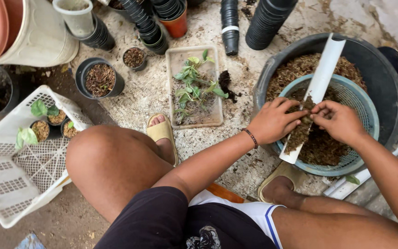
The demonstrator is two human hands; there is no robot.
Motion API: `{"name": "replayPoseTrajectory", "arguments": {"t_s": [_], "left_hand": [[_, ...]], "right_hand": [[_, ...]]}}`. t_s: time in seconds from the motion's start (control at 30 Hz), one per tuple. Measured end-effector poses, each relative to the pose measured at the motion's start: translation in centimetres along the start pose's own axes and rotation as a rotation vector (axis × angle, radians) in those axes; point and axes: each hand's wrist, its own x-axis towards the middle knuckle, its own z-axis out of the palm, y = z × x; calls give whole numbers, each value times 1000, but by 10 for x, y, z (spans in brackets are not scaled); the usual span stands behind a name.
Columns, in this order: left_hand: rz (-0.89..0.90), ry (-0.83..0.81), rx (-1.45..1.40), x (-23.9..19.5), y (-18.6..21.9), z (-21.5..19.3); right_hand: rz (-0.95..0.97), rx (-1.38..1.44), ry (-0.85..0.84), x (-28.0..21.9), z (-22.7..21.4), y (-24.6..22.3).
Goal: The person plants small seedlings into a long white PVC planter filled with soil. They place each seedling into the soil, add more soil around the roots, and use a small container to pour additional soil into the planter.
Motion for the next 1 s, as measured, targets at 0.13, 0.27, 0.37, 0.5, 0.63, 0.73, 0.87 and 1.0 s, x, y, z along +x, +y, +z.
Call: {"name": "replayPoseTrajectory", "arguments": {"t_s": [0.13,0.27,0.37,0.5,0.63,0.73,0.87,1.0], "left_hand": [[14,179,-144,2,-14,-7],[-109,397,-127,10,-63,-20],[-410,465,-160,3,-129,-41],[-665,734,-99,-45,-231,-78],[-1064,921,-63,-109,-289,-82],[-1255,932,-251,-146,-292,-61],[-1163,855,-45,-165,-276,-43],[-1182,711,146,-154,-275,-50]], "right_hand": [[23,215,-45,9,6,6],[85,186,-110,9,-8,6],[54,163,-99,5,-20,-2],[137,-95,-53,-4,-39,-10],[-14,-263,-11,-11,-52,-1],[107,-420,-43,-8,-59,17],[16,-509,0,-2,-58,48],[176,-586,-80,1,-60,68]]}}
